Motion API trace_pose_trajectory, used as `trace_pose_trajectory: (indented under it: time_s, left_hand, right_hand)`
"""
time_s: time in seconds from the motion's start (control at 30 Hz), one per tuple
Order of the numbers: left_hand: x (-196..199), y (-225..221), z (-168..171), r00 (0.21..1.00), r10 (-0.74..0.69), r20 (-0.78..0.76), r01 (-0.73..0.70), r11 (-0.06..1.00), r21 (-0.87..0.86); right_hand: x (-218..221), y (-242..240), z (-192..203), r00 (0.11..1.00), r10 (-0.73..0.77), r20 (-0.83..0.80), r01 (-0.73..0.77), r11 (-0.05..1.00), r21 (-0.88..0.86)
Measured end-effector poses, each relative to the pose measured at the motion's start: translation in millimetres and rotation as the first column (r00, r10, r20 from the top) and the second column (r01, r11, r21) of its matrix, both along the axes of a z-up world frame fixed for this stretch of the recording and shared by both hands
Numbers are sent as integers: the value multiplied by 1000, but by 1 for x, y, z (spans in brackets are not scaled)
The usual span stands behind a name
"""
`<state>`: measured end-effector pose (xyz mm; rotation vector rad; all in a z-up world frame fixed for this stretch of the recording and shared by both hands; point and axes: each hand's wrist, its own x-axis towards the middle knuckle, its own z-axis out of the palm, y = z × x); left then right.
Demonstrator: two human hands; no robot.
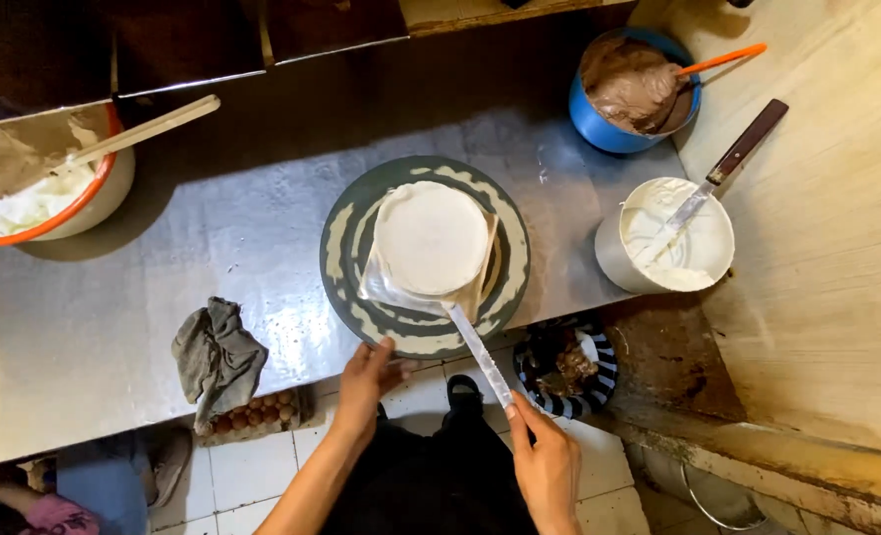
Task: The person applies white frosting to a round cake on a turntable using an offset spatula.
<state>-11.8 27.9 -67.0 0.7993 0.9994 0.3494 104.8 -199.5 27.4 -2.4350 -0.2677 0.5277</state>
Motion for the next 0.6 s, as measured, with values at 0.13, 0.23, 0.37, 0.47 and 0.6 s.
trace_pose_trajectory:
  time_s: [0.13,0.23,0.37,0.47,0.6]
  left_hand:
    - [2,-7,32,984,-177,25,178,983,-35]
    - [4,0,34,979,-203,9,204,976,-76]
    - [3,18,41,1000,6,-25,-8,996,-83]
    - [3,23,49,998,68,5,-67,997,-48]
    - [3,18,53,998,53,29,-52,998,-38]
  right_hand:
    - [-3,10,12,1000,-14,-27,12,998,-58]
    - [-3,14,19,984,-43,-173,12,984,-178]
    - [-5,9,8,993,-41,-107,34,997,-74]
    - [-4,10,9,982,-48,-183,34,996,-81]
    - [6,-9,-2,905,-141,-401,143,989,-24]
